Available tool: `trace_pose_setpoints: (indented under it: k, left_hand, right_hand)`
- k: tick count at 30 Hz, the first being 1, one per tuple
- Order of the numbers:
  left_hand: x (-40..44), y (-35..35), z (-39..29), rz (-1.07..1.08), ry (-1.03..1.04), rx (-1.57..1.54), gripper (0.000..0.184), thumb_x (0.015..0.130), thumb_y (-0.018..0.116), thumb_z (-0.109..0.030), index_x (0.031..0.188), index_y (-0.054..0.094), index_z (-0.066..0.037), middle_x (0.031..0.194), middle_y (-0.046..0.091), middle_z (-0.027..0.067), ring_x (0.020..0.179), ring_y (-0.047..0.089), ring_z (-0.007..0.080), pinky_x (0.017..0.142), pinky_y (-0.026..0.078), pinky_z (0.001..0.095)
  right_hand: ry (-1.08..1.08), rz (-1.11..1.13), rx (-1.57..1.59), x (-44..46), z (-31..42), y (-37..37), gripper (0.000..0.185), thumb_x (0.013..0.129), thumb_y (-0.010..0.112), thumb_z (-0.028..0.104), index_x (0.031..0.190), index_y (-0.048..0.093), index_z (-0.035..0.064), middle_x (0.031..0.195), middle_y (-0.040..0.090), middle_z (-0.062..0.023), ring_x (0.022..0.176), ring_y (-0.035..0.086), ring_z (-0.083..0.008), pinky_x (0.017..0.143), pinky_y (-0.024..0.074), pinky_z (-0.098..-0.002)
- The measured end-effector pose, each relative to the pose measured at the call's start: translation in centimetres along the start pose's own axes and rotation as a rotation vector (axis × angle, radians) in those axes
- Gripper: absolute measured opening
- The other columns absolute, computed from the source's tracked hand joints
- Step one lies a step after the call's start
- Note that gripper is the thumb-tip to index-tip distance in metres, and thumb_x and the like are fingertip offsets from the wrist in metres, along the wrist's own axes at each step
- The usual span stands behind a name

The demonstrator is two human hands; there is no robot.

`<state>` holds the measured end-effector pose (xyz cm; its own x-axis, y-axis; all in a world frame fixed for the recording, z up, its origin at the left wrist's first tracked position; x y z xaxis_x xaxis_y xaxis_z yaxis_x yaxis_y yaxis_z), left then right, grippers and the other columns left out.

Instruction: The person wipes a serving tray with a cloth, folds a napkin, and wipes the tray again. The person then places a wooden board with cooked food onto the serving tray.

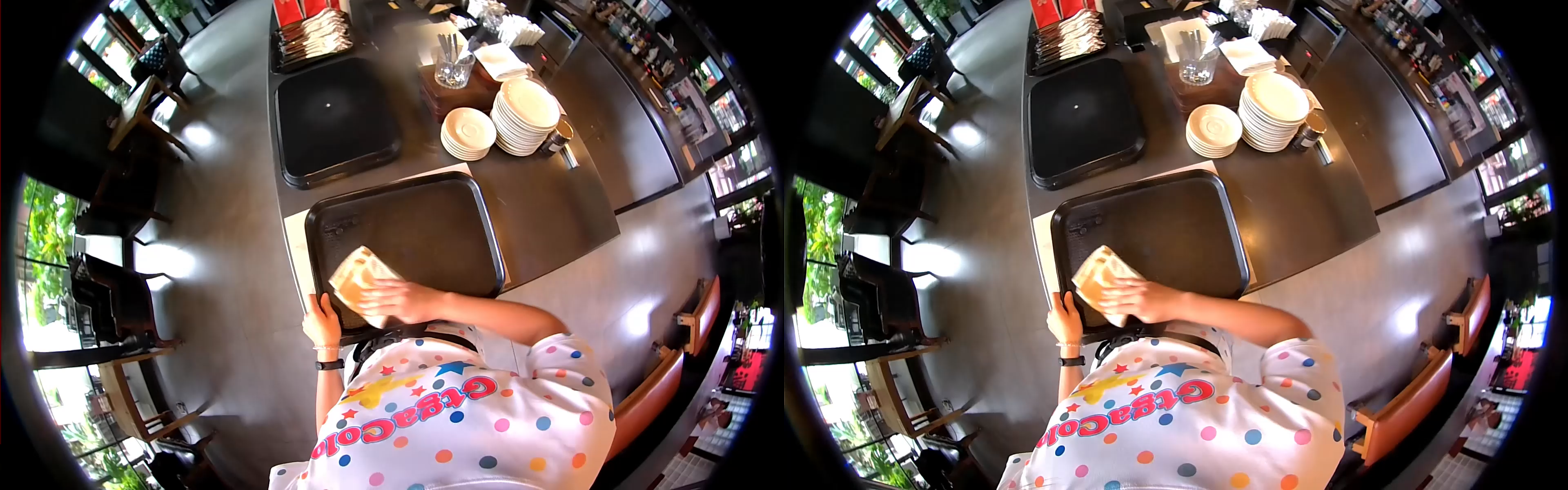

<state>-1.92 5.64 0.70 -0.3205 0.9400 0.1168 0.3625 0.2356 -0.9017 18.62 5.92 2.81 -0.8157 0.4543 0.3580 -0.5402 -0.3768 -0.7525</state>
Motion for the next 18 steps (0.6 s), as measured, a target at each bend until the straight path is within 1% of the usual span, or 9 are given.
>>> trace_pose_setpoints:
  k: [3, 7, 9, 11, 12, 14, 16, 17, 18]
  left_hand:
    - [-0.2, -0.5, -0.3, -0.015, 0.041, -0.003, 0.026, 0.093, 0.05, -0.033, 0.091, 0.05, -0.007, 0.061, 0.057, 0.0241, 0.059, 0.056, 0.0456, 0.05, 0.043, 0.0521]
    - [-0.2, 0.0, -0.7, -0.021, 0.061, -0.017, 0.027, 0.092, 0.051, -0.033, 0.091, 0.049, -0.006, 0.061, 0.057, 0.0247, 0.059, 0.056, 0.0461, 0.049, 0.043, 0.0519]
    - [-0.2, -0.1, -0.5, -0.026, 0.072, 0.004, 0.028, 0.092, 0.051, -0.034, 0.091, 0.048, -0.006, 0.061, 0.057, 0.0247, 0.059, 0.056, 0.0463, 0.049, 0.043, 0.052]
    - [-0.2, 0.3, -0.3, -0.034, 0.061, 0.0, 0.028, 0.092, 0.051, -0.035, 0.092, 0.049, -0.007, 0.061, 0.057, 0.0245, 0.059, 0.056, 0.0463, 0.049, 0.043, 0.0522]
    - [-0.3, 0.2, -0.3, -0.038, 0.05, -0.001, 0.029, 0.093, 0.05, -0.035, 0.093, 0.049, -0.007, 0.061, 0.057, 0.0243, 0.059, 0.056, 0.0462, 0.049, 0.043, 0.0523]
    - [-0.4, 0.0, -0.5, -0.038, 0.013, 0.027, 0.029, 0.093, 0.05, -0.036, 0.093, 0.049, -0.007, 0.062, 0.058, 0.0243, 0.059, 0.057, 0.0459, 0.049, 0.043, 0.0524]
    - [-0.4, 0.0, -0.6, -0.035, -0.025, 0.043, 0.029, 0.093, 0.05, -0.036, 0.092, 0.05, -0.008, 0.064, 0.058, 0.024, 0.06, 0.057, 0.0451, 0.05, 0.044, 0.0524]
    - [-0.4, -0.1, -0.6, -0.045, -0.023, 0.031, 0.028, 0.093, 0.05, -0.036, 0.093, 0.05, -0.008, 0.064, 0.059, 0.0239, 0.06, 0.057, 0.045, 0.05, 0.044, 0.0522]
    - [-0.4, -0.2, -0.7, -0.053, -0.02, 0.019, 0.028, 0.093, 0.05, -0.036, 0.093, 0.051, -0.008, 0.063, 0.059, 0.0238, 0.06, 0.057, 0.045, 0.05, 0.044, 0.0521]
  right_hand:
    - [-0.031, 0.124, -0.01, -6.1, -0.7, -4.5, 0.054, 0.072, 0.051, -0.005, 0.122, 0.058, 0.0127, 0.132, 0.052, -0.0037, 0.129, 0.042, -0.0225, 0.111, 0.028, -0.0439]
    - [0.105, 0.07, -0.208, -9.8, -7.1, -11.7, 0.053, 0.072, 0.049, -0.009, 0.12, 0.06, 0.0111, 0.131, 0.053, -0.0038, 0.127, 0.044, -0.0205, 0.11, 0.031, -0.0418]
    - [0.19, 0.023, -0.362, -9.7, -9.3, -14.2, 0.051, 0.073, 0.048, -0.009, 0.119, 0.059, 0.0094, 0.13, 0.054, -0.0045, 0.126, 0.045, -0.0216, 0.109, 0.0331, -0.0391]
    - [0.323, -0.058, -0.375, -9.1, -11.5, -15.7, 0.047, 0.075, 0.048, -0.009, 0.117, 0.059, 0.0084, 0.129, 0.054, -0.0055, 0.127, 0.044, -0.0226, 0.108, 0.0336, -0.0375]
    - [0.338, -0.171, -0.338, -9.1, -12.0, -16.3, 0.045, 0.077, 0.047, -0.008, 0.117, 0.059, 0.008, 0.129, 0.054, -0.0062, 0.126, 0.044, -0.0233, 0.108, 0.0333, -0.0376]
    - [0.388, -0.271, -0.344, -9.3, -12.4, -16.0, 0.043, 0.079, 0.048, -0.007, 0.118, 0.058, 0.0082, 0.129, 0.054, -0.0073, 0.124, 0.046, -0.0247, 0.106, 0.0351, -0.0377]
    - [0.471, -0.331, -0.401, -8.7, -9.7, -14.4, 0.044, 0.078, 0.049, -0.007, 0.118, 0.058, 0.0089, 0.127, 0.054, -0.0099, 0.121, 0.048, -0.0279, 0.103, 0.0377, -0.0388]
    - [0.506, -0.389, -0.319, -8.8, -8.6, -12.4, 0.047, 0.077, 0.05, -0.008, 0.119, 0.057, 0.0099, 0.123, 0.056, -0.0112, 0.119, 0.049, -0.0292, 0.102, 0.0385, -0.0389]
    - [0.448, -0.366, -0.288, -8.0, -6.1, -10.6, 0.048, 0.077, 0.05, -0.008, 0.12, 0.057, 0.0104, 0.119, 0.057, -0.0117, 0.119, 0.049, -0.0291, 0.102, 0.0389, -0.0405]
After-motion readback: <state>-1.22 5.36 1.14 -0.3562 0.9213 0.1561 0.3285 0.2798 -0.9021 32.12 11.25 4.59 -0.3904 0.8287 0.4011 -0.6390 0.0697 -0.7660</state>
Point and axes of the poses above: each hand's wrist, its own x-axis towards the middle knuckle, its own y-axis out of the palm, z = x × y, the point moved 6 cm from there along x, towards the middle knuckle
